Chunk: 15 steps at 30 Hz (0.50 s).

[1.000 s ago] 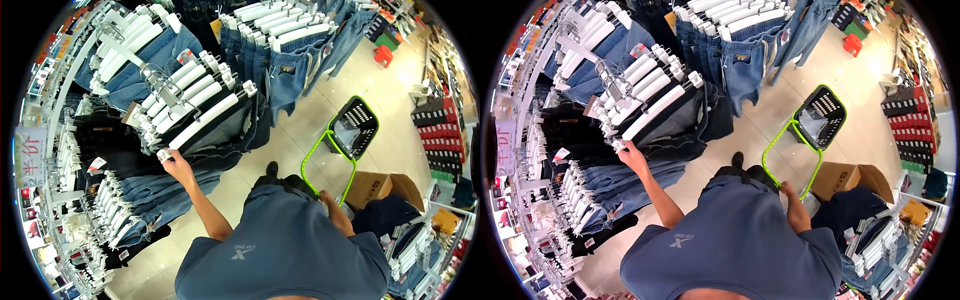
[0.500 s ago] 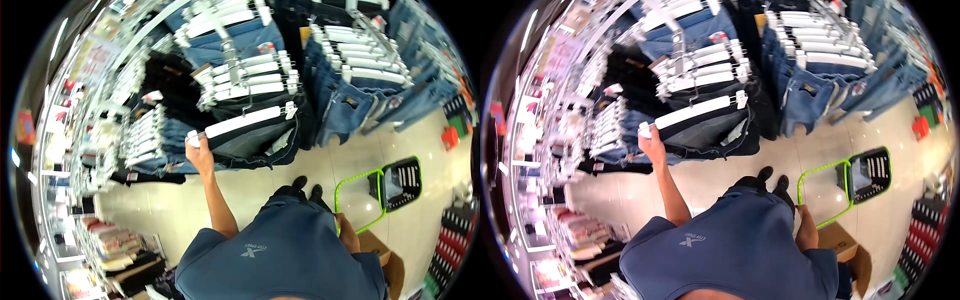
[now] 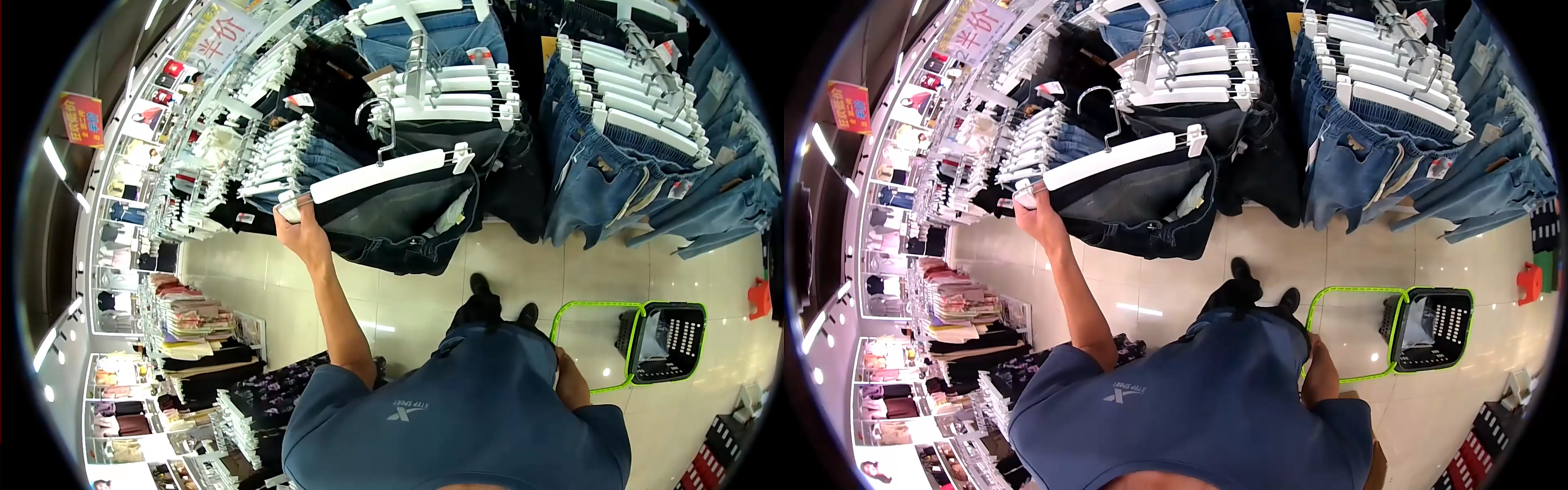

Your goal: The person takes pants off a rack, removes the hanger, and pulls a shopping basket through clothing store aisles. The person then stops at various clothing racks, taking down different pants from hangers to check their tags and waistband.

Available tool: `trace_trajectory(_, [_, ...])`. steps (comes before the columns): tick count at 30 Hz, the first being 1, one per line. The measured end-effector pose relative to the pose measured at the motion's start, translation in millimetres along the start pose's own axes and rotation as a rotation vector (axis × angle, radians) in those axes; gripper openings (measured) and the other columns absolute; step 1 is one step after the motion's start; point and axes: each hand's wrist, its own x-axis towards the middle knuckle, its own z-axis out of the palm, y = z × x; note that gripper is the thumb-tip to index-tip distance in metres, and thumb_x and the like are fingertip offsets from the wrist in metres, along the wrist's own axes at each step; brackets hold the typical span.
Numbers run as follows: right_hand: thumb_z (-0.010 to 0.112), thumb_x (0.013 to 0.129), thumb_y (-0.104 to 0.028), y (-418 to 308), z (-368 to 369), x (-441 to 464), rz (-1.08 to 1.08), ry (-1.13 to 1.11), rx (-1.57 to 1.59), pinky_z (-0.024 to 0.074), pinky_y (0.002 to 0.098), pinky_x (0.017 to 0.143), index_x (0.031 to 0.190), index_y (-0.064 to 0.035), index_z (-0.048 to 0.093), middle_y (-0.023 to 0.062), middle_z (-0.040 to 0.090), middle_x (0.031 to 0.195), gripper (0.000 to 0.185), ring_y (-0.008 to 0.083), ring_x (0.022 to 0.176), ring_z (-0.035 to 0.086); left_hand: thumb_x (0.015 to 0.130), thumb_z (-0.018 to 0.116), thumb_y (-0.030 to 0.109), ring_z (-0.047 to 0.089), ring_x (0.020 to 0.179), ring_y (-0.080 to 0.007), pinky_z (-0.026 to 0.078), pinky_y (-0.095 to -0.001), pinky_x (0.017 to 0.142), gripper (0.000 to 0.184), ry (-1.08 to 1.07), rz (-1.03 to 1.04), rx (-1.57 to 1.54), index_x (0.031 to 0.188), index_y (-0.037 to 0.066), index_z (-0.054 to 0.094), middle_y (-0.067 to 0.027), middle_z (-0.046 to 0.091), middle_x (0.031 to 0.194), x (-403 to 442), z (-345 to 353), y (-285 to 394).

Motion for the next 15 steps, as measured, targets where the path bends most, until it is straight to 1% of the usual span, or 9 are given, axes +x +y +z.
trace_trajectory(3, [0.057,0.084,-0.036,-11,-16,26,-0.147,-0.040,-0.381,0.0486,0.0521,0.080,0.111,0.0032,0.058,0.0278,0.058,0.114,0.048,0.0404,0.104,0.058,0.086,0.065,0.009,0.052,0.073,-0.0075,0.043,-0.0226,0.068,0.012,0.046,-0.061,-0.037,0.087,-0.001,0.058,-0.0008,0.060,0.081,-18,-13,2])
trace_trajectory(5, [0.057,0.084,-0.036,-34,-26,44,-0.528,-0.059,-1.082,0.0488,0.0512,0.080,0.107,0.0040,0.060,0.0280,0.060,0.111,0.047,0.0405,0.103,0.059,0.087,0.064,0.009,0.052,0.074,-0.0074,0.043,-0.0220,0.069,0.011,0.055,-0.106,-0.062,0.089,-0.001,0.059,-0.0009,0.060,0.081,-30,-22,3])
trace_trajectory(6, [0.057,0.084,-0.036,-46,-31,56,-0.607,0.088,-1.075,0.0489,0.0507,0.079,0.105,0.0045,0.061,0.0280,0.060,0.109,0.046,0.0406,0.102,0.059,0.087,0.064,0.008,0.052,0.074,-0.0073,0.042,-0.0217,0.069,0.011,0.063,-0.125,-0.075,0.090,-0.001,0.059,-0.0009,0.060,0.082,-34,-26,4])
trace_trajectory(7, [0.059,0.081,-0.036,-55,-32,66,-0.655,0.441,-0.616,0.0477,0.0484,0.080,0.090,0.0064,0.061,0.0276,0.063,0.096,0.044,0.0411,0.097,0.060,0.087,0.063,0.007,0.052,0.075,-0.0071,0.042,-0.0212,0.069,0.011,0.072,-0.159,-0.132,0.092,-0.001,0.059,-0.0007,0.059,0.083,-39,-31,1])
trace_trajectory(9, [0.057,0.087,-0.034,-136,-39,-56,-0.832,0.564,-0.105,0.0458,0.0422,0.083,0.101,0.0029,0.061,0.0240,0.063,0.099,0.040,0.0366,0.099,0.059,0.086,0.063,0.006,0.051,0.075,-0.0068,0.041,-0.0211,0.069,0.011,0.094,-0.223,-0.182,0.094,0.000,0.058,-0.0005,0.059,0.084,-49,-40,4])
trace_trajectory(11, [0.056,0.091,-0.038,-202,-48,-152,-1.085,0.403,0.158,0.0440,0.0344,0.086,0.125,0.0023,0.051,0.0137,0.061,0.113,0.052,0.0230,0.102,0.057,0.086,0.062,0.004,0.050,0.074,-0.0065,0.041,-0.0214,0.068,0.012,0.124,-0.288,-0.228,0.096,0.000,0.058,-0.0006,0.058,0.084,-58,-44,13])
trace_trajectory(12, [0.055,0.092,-0.036,-228,-52,-193,-1.173,0.330,0.171,0.0426,0.0289,0.088,0.125,0.0020,0.051,0.0121,0.060,0.116,0.050,0.0192,0.105,0.056,0.085,0.062,0.004,0.051,0.075,-0.0067,0.041,-0.0214,0.069,0.011,0.121,-0.309,-0.246,0.095,0.000,0.058,-0.0007,0.058,0.084,-63,-46,18])
trace_trajectory(13, [0.053,0.094,-0.034,-256,-47,-265,-1.315,0.275,0.249,0.0419,0.0280,0.088,0.127,0.0012,0.050,0.0109,0.059,0.118,0.048,0.0177,0.103,0.055,0.085,0.062,0.004,0.051,0.075,-0.0068,0.041,-0.0215,0.069,0.011,0.117,-0.328,-0.265,0.095,-0.001,0.058,-0.0009,0.058,0.084,-66,-48,22])
trace_trajectory(15, [0.049,0.096,-0.026,-287,-45,-343,-1.483,0.013,0.349,0.0371,0.0326,0.099,0.132,-0.0020,0.045,0.0124,0.056,0.125,0.044,0.0203,0.116,0.051,0.084,0.062,0.003,0.052,0.075,-0.0073,0.042,-0.0213,0.070,0.011,0.122,-0.372,-0.303,0.094,-0.001,0.058,-0.0015,0.059,0.085,-72,-48,27])
